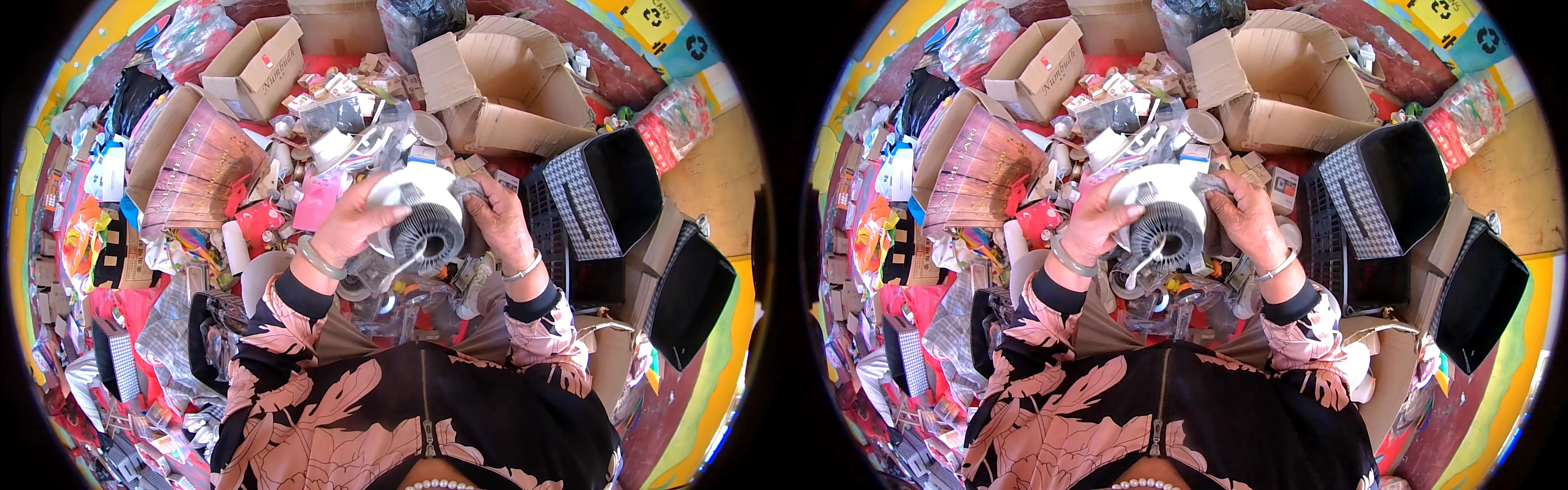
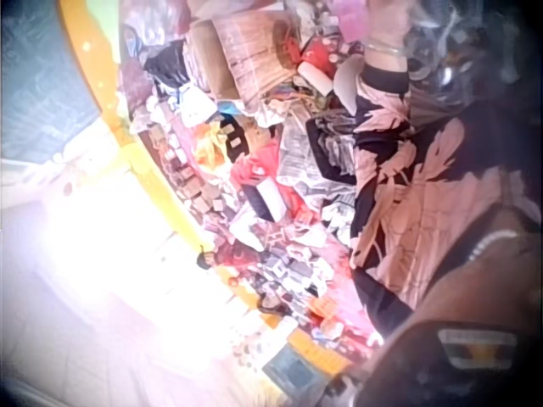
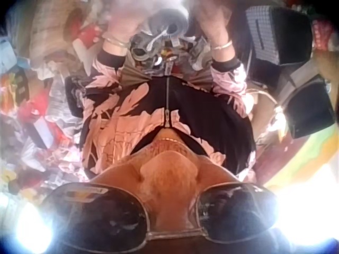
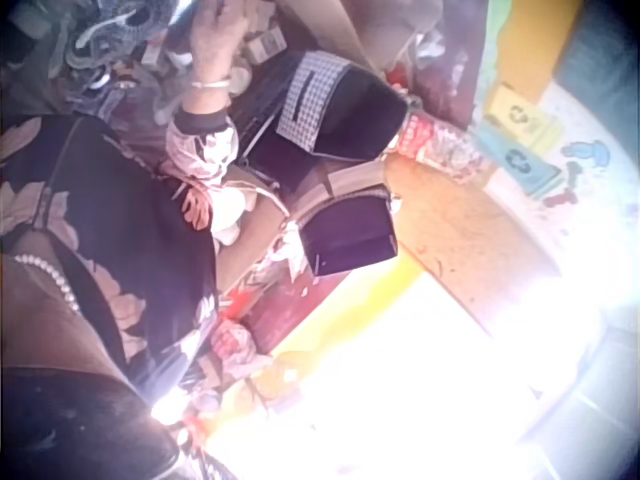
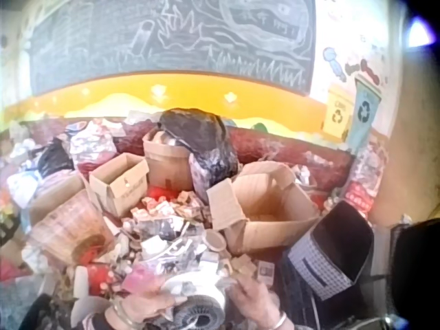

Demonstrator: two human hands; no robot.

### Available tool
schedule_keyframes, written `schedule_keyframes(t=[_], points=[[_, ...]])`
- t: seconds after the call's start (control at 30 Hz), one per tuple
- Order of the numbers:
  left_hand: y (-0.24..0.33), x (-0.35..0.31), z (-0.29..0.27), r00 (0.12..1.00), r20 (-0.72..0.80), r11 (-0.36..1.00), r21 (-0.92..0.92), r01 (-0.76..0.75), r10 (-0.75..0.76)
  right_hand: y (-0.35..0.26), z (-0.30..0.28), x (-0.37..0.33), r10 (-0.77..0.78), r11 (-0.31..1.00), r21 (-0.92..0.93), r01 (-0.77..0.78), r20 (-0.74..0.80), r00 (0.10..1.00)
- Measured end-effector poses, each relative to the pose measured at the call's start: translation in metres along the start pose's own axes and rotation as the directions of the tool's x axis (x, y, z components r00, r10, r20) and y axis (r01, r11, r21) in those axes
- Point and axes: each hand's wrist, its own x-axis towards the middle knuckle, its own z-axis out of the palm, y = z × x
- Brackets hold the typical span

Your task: The person sits on the floor and cleans white lamp parts using a grey cloth. They wipe the exterior and interior surfaces of the lamp shades and the fan-like internal components, handling the items one at a time and placing them into a cardboard box.

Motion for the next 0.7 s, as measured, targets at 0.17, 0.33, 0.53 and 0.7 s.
schedule_keyframes(t=[0.17, 0.33, 0.53, 0.7], points=[[-0.008, 0.0, 0.006, 0.987, 0.111, 0.988, 0.112, 0.104, -0.116, -0.017, -0.006, 0.0, -0.046, 0.985, -0.163, 0.062, 0.104, 0.994], [-0.012, 0.003, 0.008, 0.979, 0.137, 0.963, 0.245, 0.116, -0.153, -0.015, -0.004, 0.001, -0.128, 0.942, -0.29, 0.168, 0.152, 0.98], [-0.019, 0.0, 0.006, 0.997, 0.049, 0.994, 0.097, 0.047, -0.052, -0.009, -0.006, 0.004, -0.048, 0.998, -0.042, 0.053, 0.109, 0.993], [-0.011, 0.0, 0.004, 0.999, -0.041, 0.998, -0.058, -0.003, 0.0, 0.0, -0.014, 0.0, 0.092, 0.996, 0.001, -0.093, 0.092, 0.991]])
